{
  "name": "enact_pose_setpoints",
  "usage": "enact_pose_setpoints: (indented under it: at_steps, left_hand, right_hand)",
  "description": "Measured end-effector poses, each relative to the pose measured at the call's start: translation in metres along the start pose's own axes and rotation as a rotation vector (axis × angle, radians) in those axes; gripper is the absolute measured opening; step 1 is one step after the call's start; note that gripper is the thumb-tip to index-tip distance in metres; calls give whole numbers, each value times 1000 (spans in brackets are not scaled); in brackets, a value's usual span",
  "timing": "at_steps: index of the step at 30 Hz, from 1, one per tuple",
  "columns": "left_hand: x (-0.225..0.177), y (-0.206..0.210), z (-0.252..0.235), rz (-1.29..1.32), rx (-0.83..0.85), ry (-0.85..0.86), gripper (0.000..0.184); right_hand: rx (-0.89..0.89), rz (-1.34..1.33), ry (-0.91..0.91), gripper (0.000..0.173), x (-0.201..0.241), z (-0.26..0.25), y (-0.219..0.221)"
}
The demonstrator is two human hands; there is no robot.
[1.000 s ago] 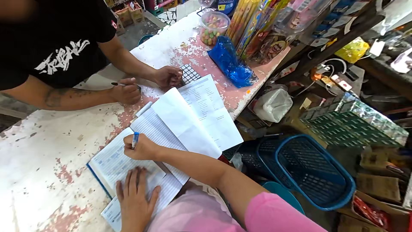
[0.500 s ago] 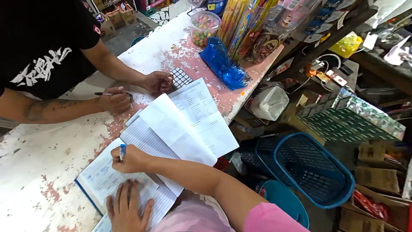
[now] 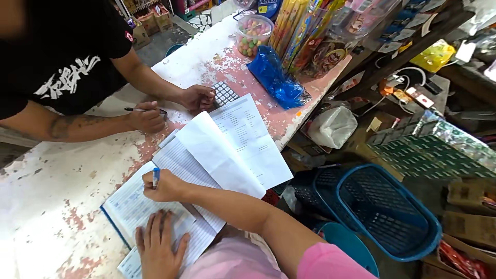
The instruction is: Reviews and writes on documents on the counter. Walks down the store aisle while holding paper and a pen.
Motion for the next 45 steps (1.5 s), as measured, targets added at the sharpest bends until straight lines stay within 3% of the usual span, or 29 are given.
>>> enact_pose_setpoints:
  at_steps: [9, 17, 22, 45]
  left_hand:
    - [-5, -5, -6, 58, 3, -61, 73]
    - [-4, -3, -7, 110, 48, -88, 70]
    - [-5, -2, -7, 132, 76, -94, 69]
    - [-5, -1, -8, 143, 81, -73, 68]
  right_hand:
    - [1, 129, 91, 17, -12, 4, -5]
    - [-58, 207, -35, 23, -7, 8, -6]
    - [-24, 283, -1, 23, -3, 8, -2]
    - [-140, 269, -12, 28, -6, 11, -10]
Point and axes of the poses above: each hand's wrist, its own z-axis away from the middle knuckle, its own y-axis out of the palm, x = y × z, the point moved 9 cm from there along -z, towards the middle knuckle, and after that the axes turned 3 degrees about -z, right-handed, at the moved point
